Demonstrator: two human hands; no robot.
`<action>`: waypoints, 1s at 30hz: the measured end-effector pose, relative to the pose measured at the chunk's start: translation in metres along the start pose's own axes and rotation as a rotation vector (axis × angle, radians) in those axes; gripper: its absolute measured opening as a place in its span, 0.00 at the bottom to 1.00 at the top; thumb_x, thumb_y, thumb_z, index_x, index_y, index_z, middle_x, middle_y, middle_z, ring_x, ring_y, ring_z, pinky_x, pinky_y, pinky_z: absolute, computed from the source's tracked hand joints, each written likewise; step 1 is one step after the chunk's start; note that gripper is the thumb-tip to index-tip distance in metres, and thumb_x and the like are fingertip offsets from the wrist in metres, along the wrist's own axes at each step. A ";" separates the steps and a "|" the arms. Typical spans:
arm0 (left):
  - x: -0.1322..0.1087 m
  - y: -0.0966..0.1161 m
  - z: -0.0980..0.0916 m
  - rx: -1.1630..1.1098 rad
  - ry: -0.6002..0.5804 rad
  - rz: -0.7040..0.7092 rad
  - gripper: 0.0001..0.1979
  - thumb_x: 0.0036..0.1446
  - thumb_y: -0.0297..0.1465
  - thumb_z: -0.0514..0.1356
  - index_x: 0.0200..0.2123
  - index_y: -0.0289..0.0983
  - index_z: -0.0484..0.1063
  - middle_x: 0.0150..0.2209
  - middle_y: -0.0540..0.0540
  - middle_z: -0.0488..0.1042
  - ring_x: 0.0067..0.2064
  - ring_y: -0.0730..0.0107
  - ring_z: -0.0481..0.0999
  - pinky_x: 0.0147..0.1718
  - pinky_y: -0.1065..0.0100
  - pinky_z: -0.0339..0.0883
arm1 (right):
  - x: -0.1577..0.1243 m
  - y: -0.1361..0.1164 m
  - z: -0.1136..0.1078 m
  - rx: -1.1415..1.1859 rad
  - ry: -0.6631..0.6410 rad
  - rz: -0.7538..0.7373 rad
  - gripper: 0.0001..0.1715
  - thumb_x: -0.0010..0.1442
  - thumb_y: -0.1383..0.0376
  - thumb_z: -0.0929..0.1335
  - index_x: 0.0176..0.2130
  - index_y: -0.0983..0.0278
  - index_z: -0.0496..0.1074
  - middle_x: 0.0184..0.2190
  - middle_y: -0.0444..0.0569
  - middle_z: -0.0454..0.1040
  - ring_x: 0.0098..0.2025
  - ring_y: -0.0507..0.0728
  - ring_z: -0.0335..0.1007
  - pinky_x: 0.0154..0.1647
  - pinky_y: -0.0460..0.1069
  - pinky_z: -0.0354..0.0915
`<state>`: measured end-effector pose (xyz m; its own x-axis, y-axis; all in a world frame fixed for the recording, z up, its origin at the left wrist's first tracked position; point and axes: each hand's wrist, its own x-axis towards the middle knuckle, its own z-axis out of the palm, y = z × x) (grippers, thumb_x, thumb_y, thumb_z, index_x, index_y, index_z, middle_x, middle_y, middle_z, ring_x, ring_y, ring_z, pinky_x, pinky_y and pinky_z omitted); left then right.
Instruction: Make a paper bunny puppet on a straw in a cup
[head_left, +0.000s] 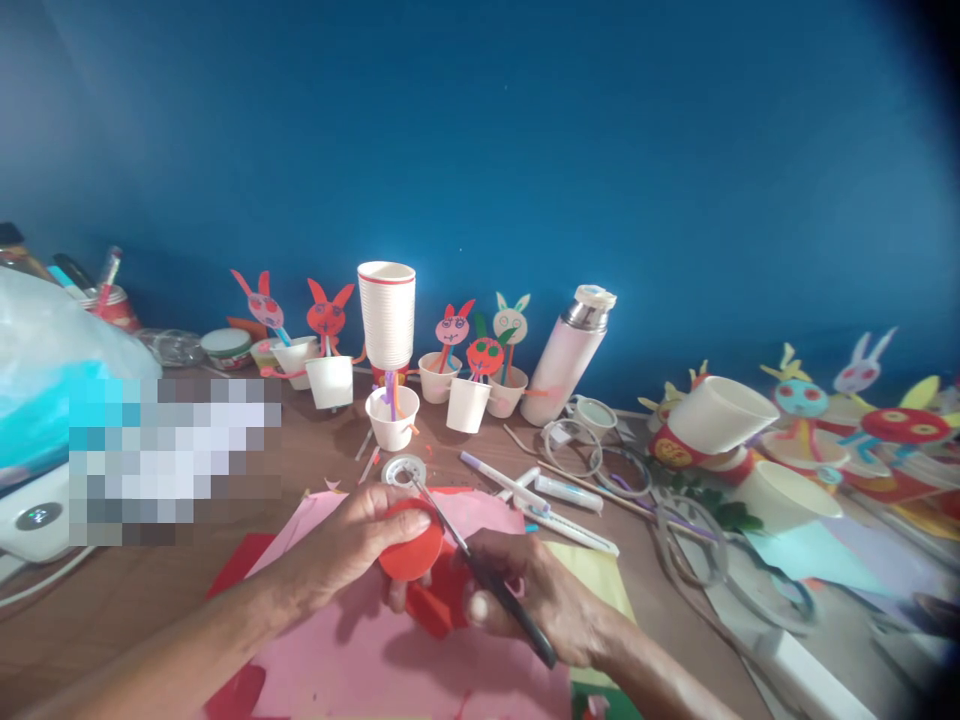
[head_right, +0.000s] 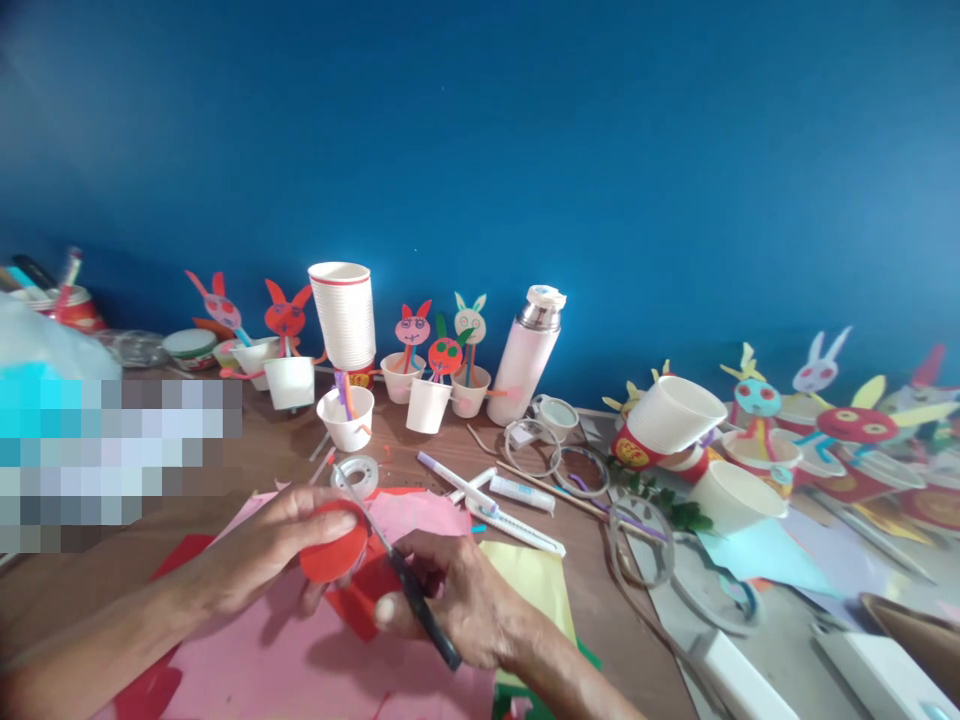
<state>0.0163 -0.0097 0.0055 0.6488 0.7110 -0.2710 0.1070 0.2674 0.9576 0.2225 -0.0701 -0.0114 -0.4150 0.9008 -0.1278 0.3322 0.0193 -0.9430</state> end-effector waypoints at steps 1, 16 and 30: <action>0.000 0.000 0.000 0.002 -0.003 -0.008 0.13 0.56 0.36 0.56 0.30 0.34 0.76 0.18 0.50 0.73 0.14 0.76 0.66 0.15 0.75 0.60 | 0.000 0.000 0.000 0.006 -0.003 -0.004 0.18 0.52 0.51 0.68 0.29 0.64 0.65 0.23 0.41 0.58 0.26 0.51 0.48 0.24 0.45 0.48; 0.004 -0.002 -0.001 0.007 -0.019 -0.027 0.14 0.56 0.37 0.56 0.23 0.35 0.73 0.18 0.49 0.73 0.14 0.75 0.68 0.14 0.75 0.60 | 0.001 0.002 0.002 0.019 -0.019 0.020 0.20 0.53 0.50 0.67 0.29 0.65 0.64 0.21 0.41 0.57 0.25 0.50 0.48 0.24 0.45 0.48; 0.009 -0.005 -0.006 -0.014 -0.101 -0.037 0.16 0.57 0.38 0.56 0.25 0.34 0.74 0.17 0.49 0.74 0.14 0.76 0.68 0.14 0.76 0.60 | 0.001 0.006 0.002 -0.013 -0.029 -0.015 0.18 0.53 0.53 0.67 0.30 0.66 0.64 0.24 0.40 0.56 0.26 0.50 0.47 0.25 0.45 0.49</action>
<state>0.0168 -0.0011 -0.0022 0.7172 0.6316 -0.2945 0.1226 0.3017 0.9455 0.2230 -0.0701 -0.0180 -0.4446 0.8873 -0.1228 0.3364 0.0383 -0.9409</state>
